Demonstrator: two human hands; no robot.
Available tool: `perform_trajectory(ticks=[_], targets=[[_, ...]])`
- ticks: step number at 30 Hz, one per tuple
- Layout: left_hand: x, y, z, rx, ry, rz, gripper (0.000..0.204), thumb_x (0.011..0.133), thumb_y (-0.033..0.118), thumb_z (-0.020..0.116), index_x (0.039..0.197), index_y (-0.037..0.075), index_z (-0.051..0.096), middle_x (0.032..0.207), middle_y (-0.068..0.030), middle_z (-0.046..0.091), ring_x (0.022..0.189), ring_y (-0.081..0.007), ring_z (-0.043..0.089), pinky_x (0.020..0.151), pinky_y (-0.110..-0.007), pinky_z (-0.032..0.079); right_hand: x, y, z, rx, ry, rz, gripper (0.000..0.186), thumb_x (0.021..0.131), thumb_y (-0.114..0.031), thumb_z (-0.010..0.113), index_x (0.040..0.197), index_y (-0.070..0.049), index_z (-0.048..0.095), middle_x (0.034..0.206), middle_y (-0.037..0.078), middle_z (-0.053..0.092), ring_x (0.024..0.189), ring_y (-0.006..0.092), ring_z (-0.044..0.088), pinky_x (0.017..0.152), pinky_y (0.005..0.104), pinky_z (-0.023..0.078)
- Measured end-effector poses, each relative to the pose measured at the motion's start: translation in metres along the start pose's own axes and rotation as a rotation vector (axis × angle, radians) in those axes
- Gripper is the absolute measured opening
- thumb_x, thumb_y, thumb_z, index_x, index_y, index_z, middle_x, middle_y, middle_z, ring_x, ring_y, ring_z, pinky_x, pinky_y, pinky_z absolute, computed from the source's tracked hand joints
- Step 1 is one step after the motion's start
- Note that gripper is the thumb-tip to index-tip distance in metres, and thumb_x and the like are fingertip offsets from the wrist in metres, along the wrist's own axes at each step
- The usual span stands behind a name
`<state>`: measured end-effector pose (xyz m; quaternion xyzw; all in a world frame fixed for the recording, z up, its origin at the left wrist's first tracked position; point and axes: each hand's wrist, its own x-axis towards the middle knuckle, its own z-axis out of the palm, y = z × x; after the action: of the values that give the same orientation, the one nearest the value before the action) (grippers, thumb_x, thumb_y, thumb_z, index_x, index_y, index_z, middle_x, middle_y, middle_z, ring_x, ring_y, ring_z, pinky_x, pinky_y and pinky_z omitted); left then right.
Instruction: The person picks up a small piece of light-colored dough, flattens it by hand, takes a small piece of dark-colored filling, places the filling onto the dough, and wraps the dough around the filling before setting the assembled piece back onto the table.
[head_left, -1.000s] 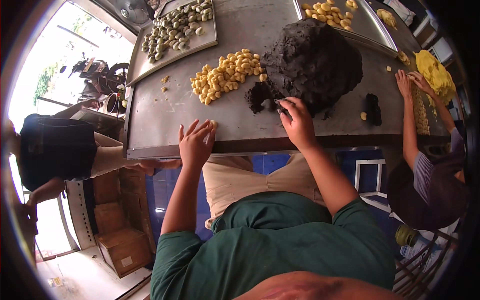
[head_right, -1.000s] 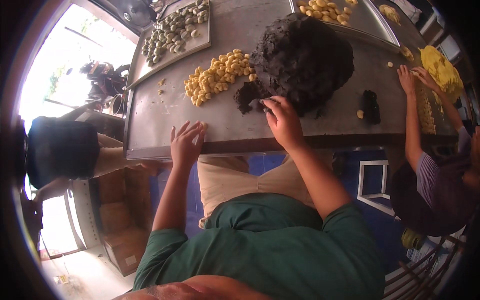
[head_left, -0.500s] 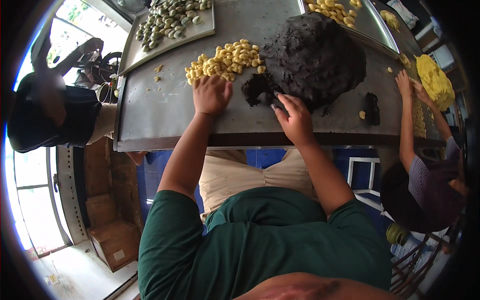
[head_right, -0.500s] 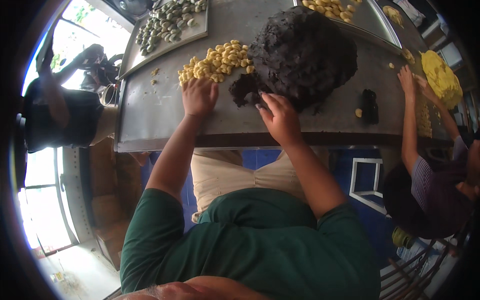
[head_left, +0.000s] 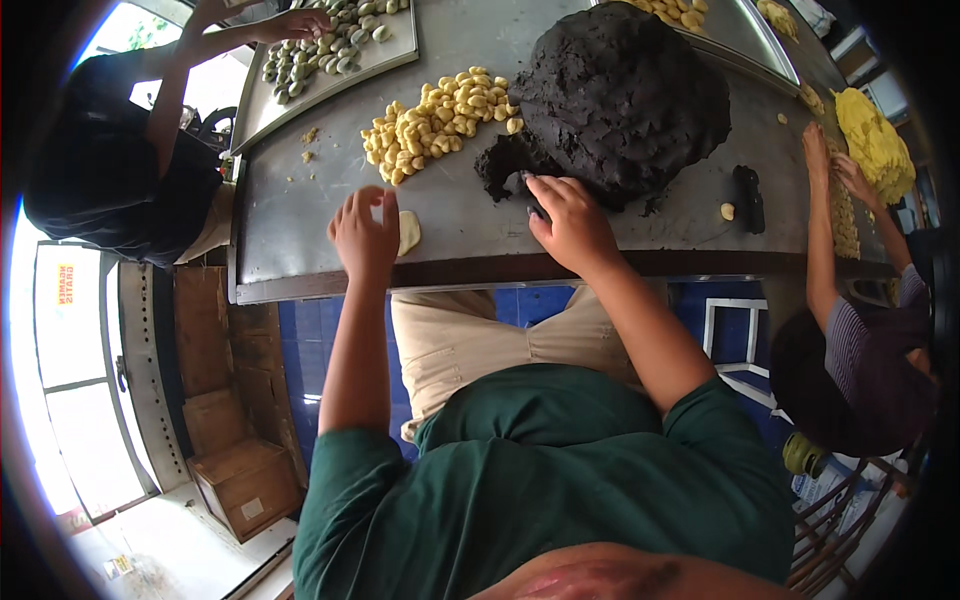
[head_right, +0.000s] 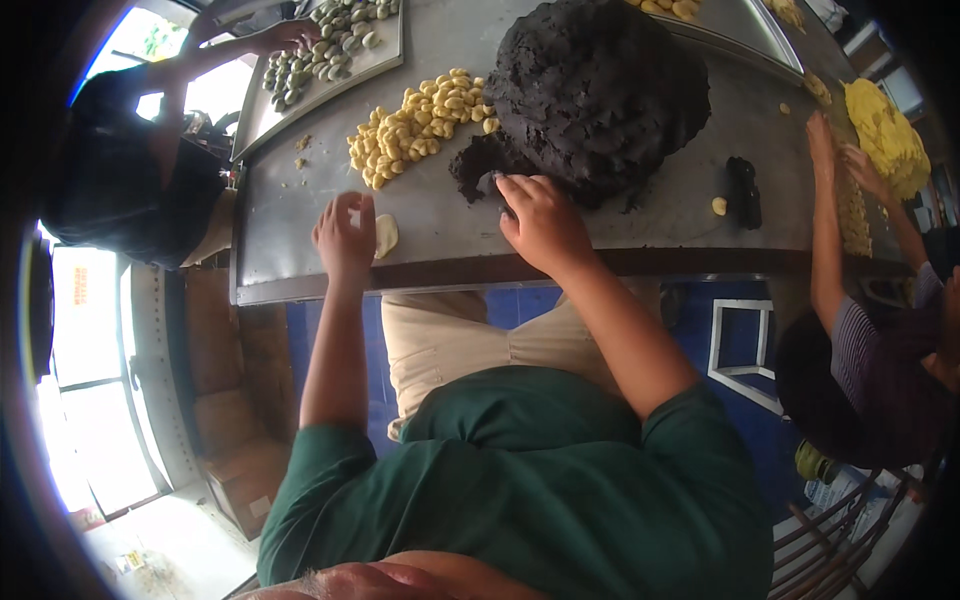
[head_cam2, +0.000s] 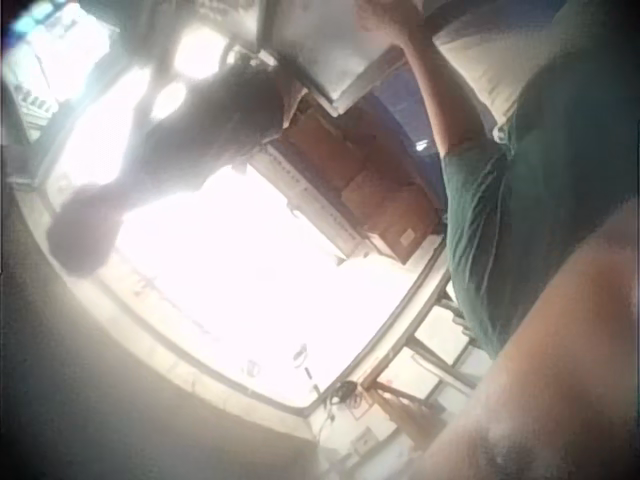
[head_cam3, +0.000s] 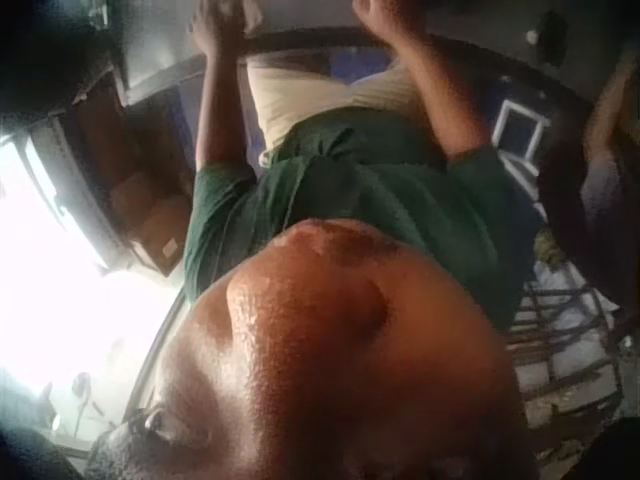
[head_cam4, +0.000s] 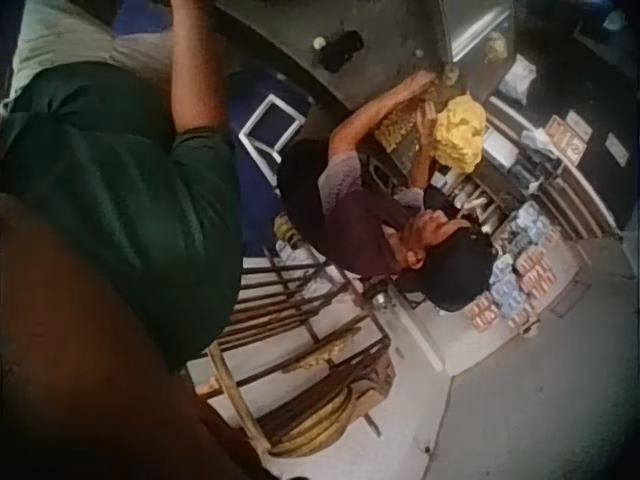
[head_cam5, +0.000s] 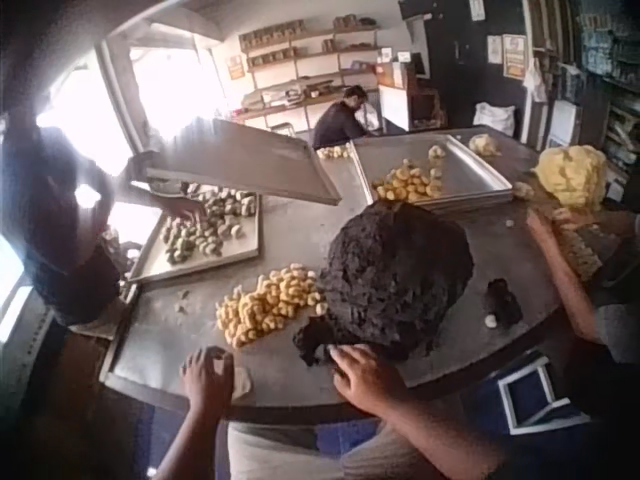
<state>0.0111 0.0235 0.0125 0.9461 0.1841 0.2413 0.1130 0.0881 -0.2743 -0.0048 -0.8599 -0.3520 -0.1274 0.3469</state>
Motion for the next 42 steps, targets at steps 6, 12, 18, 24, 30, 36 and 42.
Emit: perform_trajectory(ticks=[6, 12, 18, 24, 30, 36, 42], targets=[[-0.023, -0.005, -0.012, 0.018, -0.048, 0.043, 0.028, 0.096, 0.036, 0.066, 0.114, 0.017, 0.075, 0.119, -0.0014, 0.071, 0.117, -0.0242, 0.061, 0.108, -0.042, 0.038, 0.004, 0.002, 0.001, -0.072, -0.017, 0.042, 0.052, 0.086, -0.014, 0.074, 0.135, -0.004, 0.06, 0.129, 0.013, 0.066, 0.118, 0.0314, 0.06, 0.103, 0.0421, 0.05], [-0.019, -0.006, -0.012, -0.108, -0.1, 0.078, 0.019, 0.092, 0.029, 0.071, 0.102, 0.013, 0.076, 0.108, -0.0044, 0.074, 0.107, -0.0274, 0.067, 0.099, -0.044, 0.046, 0.006, 0.011, 0.004, -0.039, 0.011, -0.032, 0.056, 0.087, -0.022, 0.077, 0.137, -0.005, 0.059, 0.131, 0.012, 0.066, 0.118, 0.0362, 0.06, 0.101, 0.0443, 0.051], [-0.034, -0.033, -0.011, -0.044, -0.121, 0.091, 0.031, 0.099, 0.031, 0.066, 0.121, 0.01, 0.071, 0.125, -0.0151, 0.071, 0.113, -0.0356, 0.068, 0.095, -0.043, 0.053, 0.013, 0.0, 0.033, -0.078, 0.079, 0.064, 0.04, 0.088, -0.021, 0.073, 0.127, -0.012, 0.068, 0.12, 0.008, 0.07, 0.115, 0.0296, 0.063, 0.096, 0.0425, 0.054], [-0.042, -0.003, -0.008, -0.538, -0.139, -0.146, 0.027, 0.106, 0.029, 0.057, 0.121, 0.007, 0.055, 0.095, -0.0193, 0.073, 0.082, -0.0268, 0.07, 0.073, -0.038, 0.053, 0.0, 0.006, 0.004, -0.093, 0.027, -0.15, 0.038, 0.085, -0.015, 0.074, 0.123, -0.011, 0.071, 0.125, 0.01, 0.071, 0.116, 0.0313, 0.064, 0.099, 0.0417, 0.053], [-0.046, 0.058, -0.026, -1.537, -0.394, -0.678, 0.056, 0.11, 0.043, 0.043, 0.141, -0.004, 0.048, 0.136, -0.0196, 0.06, 0.122, -0.0277, 0.061, 0.109, -0.039, 0.047, 0.004, -0.028, 0.008, 0.192, 0.242, -0.007, 0.035, 0.084, -0.01, 0.08, 0.117, -0.008, 0.073, 0.118, 0.011, 0.074, 0.11, 0.0291, 0.071, 0.093, 0.0379, 0.058], [-0.06, 0.098, -0.044, -1.803, -0.648, -0.498, 0.066, 0.109, 0.048, 0.04, 0.15, -0.003, 0.04, 0.142, -0.019, 0.059, 0.137, -0.0287, 0.053, 0.117, -0.045, 0.036, -0.004, -0.042, 0.006, 0.259, 0.147, -0.009, 0.032, 0.085, -0.007, 0.081, 0.115, -0.006, 0.072, 0.118, 0.012, 0.074, 0.107, 0.0275, 0.072, 0.092, 0.0351, 0.056], [-0.042, 0.073, -0.041, -0.617, -0.554, 0.091, 0.033, 0.088, 0.016, 0.072, 0.12, 0.01, 0.068, 0.092, -0.0175, 0.074, 0.091, -0.0353, 0.073, 0.08, -0.041, 0.056, -0.011, -0.074, -0.004, 0.392, 0.149, -0.169, 0.029, 0.08, -0.016, 0.084, 0.108, -0.016, 0.077, 0.103, 0.003, 0.075, 0.097, 0.0265, 0.068, 0.09, 0.0406, 0.054]])
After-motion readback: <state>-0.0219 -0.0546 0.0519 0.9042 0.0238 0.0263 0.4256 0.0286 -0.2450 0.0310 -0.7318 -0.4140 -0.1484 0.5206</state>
